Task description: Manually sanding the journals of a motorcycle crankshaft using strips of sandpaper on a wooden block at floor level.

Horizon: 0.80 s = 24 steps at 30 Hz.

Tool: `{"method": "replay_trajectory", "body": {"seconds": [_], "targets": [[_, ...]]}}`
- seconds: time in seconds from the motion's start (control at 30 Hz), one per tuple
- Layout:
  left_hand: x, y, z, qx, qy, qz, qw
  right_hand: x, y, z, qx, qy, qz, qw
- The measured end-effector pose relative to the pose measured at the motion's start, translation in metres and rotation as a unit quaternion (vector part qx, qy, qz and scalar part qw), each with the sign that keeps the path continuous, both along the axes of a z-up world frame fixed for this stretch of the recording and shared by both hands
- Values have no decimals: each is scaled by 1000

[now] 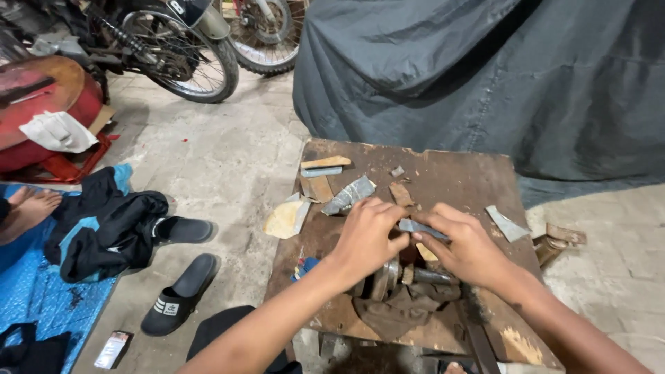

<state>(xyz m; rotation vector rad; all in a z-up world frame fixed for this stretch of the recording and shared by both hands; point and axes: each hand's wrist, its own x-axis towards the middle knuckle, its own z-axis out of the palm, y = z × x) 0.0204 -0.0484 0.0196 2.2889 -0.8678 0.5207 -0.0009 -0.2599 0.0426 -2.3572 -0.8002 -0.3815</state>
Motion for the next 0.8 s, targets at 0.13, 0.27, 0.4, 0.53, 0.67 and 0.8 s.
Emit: {"method": "replay_trajectory", "body": {"seconds": [0.13,0.27,0.4,0.53,0.67,0.8], "targets": [[-6,-1,-1,-15,17,8,1000,3,0,-1,17,3,15,1000],[-8,-1,-3,-29,15,14,999,5,-2,-2,20,2,22,1000],[-11,-2,-3,-52,35,19,998,5,-3,3,19,11,17,1000],[-13,7,13,-50,71,34,996,-6,1,22,20,33,19,999],[-24,31,50,-79,185,-42,979,-14,3,36,-21,83,-21,996],[-21,36,61,100,253,-52,961,-6,-7,22,-65,94,-33,993]]}}
